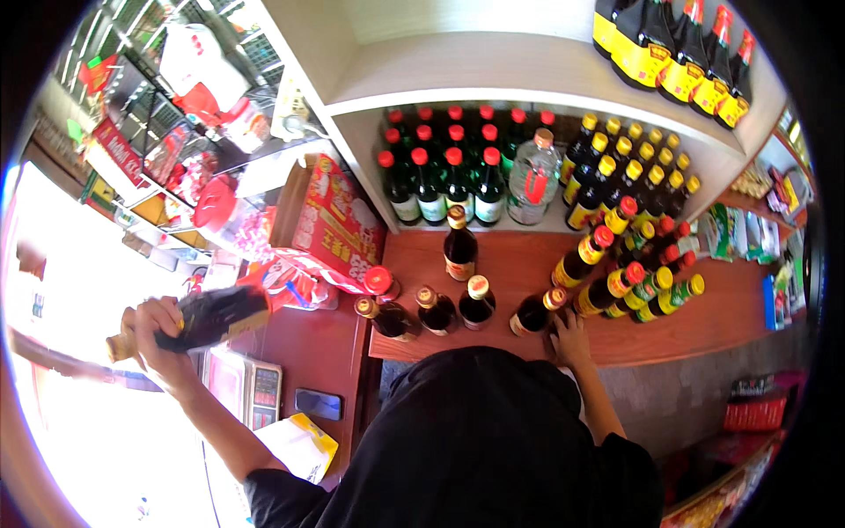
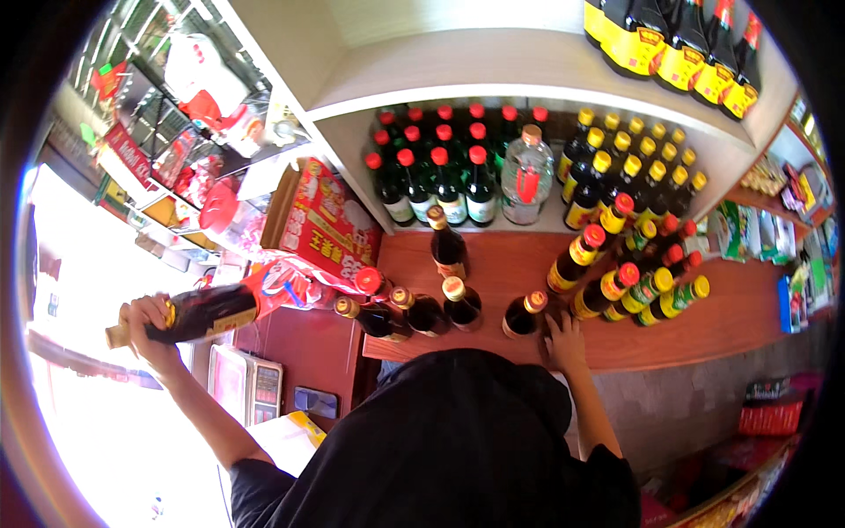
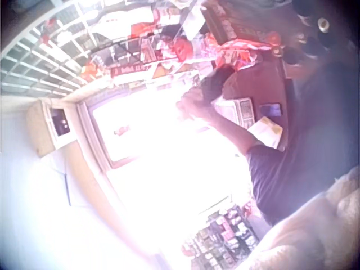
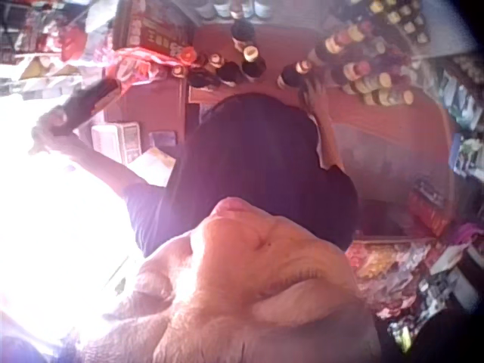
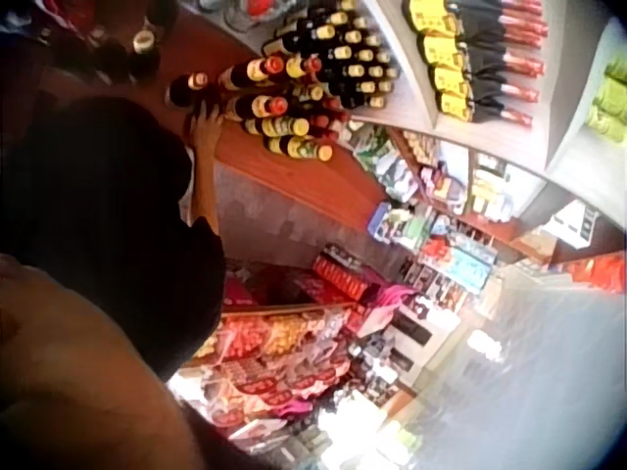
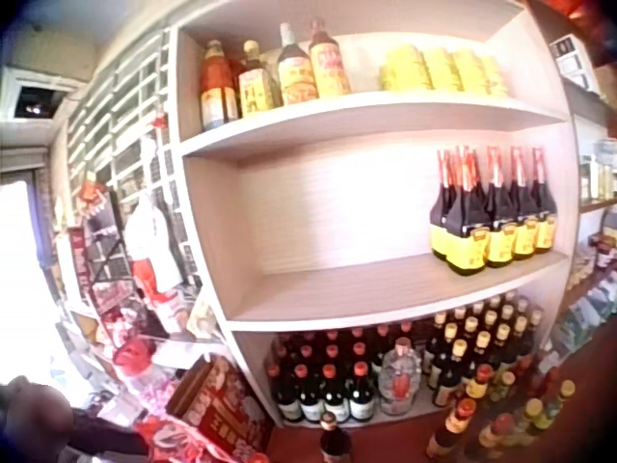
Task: The person wipes a shelf with a cloth, then repeatedly picks up bottles of sauces and condiments from a counter and places them onto the shelf. The person handles multiple bottles one at a time, arranging them in rows on the shelf.
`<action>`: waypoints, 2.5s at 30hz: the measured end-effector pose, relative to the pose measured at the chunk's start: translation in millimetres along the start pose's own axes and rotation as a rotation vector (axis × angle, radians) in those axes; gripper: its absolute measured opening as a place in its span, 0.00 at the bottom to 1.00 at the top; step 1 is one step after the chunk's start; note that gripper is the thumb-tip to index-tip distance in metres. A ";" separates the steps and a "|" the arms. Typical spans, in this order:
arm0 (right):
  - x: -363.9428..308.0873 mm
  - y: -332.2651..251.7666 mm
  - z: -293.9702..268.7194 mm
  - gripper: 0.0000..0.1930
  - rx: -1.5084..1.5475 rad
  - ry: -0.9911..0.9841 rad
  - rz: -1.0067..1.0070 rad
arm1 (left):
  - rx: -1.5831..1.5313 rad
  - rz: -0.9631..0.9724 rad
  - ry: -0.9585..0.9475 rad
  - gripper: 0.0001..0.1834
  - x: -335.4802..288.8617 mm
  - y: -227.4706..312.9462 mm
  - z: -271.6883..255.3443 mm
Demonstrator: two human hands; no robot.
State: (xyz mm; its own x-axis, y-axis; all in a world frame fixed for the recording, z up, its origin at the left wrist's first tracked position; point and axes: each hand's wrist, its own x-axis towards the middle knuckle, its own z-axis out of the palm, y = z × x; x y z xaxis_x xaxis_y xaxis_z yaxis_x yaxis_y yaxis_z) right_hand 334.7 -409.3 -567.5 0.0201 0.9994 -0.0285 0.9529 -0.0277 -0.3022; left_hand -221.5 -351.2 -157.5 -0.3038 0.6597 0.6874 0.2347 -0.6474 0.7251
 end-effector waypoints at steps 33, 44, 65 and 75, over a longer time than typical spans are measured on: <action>-95.3 -79.0 -220.4 0.16 0.581 0.386 0.082 | -0.001 -0.129 -0.156 0.15 269.3 -58.0 408.7; -58.4 -85.8 -215.9 0.15 0.511 0.327 -0.012 | 0.350 0.202 -0.078 0.45 196.0 -110.5 395.8; -45.5 -73.7 -199.3 0.15 0.508 0.246 -0.032 | 0.829 0.141 0.100 0.57 198.3 -172.5 389.5; -45.8 -78.1 -195.9 0.14 0.514 0.264 -0.009 | 0.935 -0.006 0.004 0.59 216.7 -184.4 391.0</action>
State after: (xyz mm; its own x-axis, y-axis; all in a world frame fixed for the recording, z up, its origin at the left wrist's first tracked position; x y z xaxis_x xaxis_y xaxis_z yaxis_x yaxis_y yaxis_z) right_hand 318.6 -448.8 -355.9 0.1505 0.9692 0.1949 0.6851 0.0399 -0.7273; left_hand 30.4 60.4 -125.9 -0.3102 0.6595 0.6847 0.8801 -0.0731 0.4691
